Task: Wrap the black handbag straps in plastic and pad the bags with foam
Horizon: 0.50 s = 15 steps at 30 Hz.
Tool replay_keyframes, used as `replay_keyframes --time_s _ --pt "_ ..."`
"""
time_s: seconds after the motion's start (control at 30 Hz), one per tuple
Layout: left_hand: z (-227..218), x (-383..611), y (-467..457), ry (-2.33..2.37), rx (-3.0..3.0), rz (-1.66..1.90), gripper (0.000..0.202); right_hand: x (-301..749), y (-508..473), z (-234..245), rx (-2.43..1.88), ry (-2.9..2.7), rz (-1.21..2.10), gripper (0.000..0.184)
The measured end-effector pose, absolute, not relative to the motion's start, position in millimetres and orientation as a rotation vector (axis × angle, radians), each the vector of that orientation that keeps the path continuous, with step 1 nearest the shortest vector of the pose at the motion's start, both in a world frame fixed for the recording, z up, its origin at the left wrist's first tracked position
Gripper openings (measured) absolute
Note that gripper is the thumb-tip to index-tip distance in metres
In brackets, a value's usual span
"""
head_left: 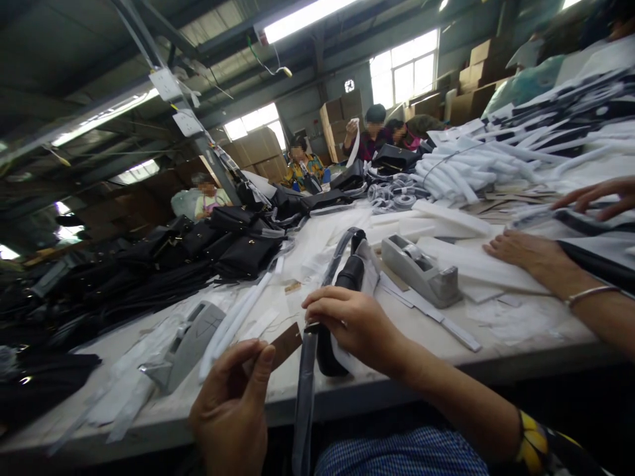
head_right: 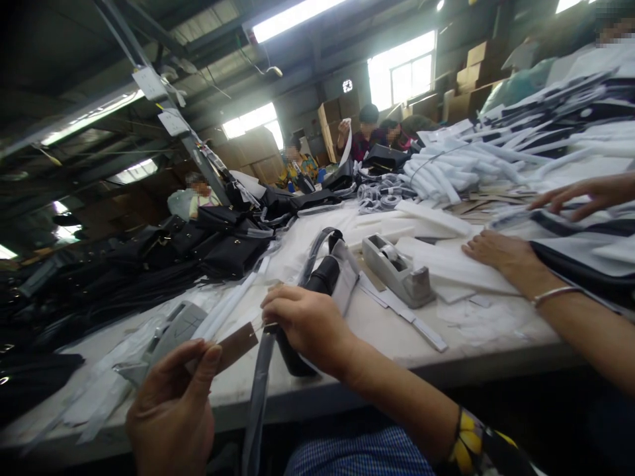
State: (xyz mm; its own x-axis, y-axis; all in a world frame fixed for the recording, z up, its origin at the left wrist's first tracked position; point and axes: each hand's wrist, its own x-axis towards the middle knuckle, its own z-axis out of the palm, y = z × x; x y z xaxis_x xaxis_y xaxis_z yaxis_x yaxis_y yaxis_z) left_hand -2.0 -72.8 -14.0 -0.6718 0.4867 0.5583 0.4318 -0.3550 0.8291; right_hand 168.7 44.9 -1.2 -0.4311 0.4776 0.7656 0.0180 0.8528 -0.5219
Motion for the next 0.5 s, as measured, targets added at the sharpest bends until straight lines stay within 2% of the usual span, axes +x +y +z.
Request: replay_keyframes --time_s 0.13,0.37,0.5 --pt "-10.2 0.3 -67.2 1.631 1.182 2.256 0.024 171.1 33.8 -8.0 -0.428 -1.869 0.493 0.018" --pt "-6.4 2.9 -68.1 1.673 1.220 2.238 0.024 164.8 27.1 -10.0 -0.446 -1.934 0.265 0.006" --pt "-7.8 0.4 -64.5 1.638 1.177 2.275 0.025 164.4 35.2 -11.3 -0.383 -1.967 0.425 0.011"
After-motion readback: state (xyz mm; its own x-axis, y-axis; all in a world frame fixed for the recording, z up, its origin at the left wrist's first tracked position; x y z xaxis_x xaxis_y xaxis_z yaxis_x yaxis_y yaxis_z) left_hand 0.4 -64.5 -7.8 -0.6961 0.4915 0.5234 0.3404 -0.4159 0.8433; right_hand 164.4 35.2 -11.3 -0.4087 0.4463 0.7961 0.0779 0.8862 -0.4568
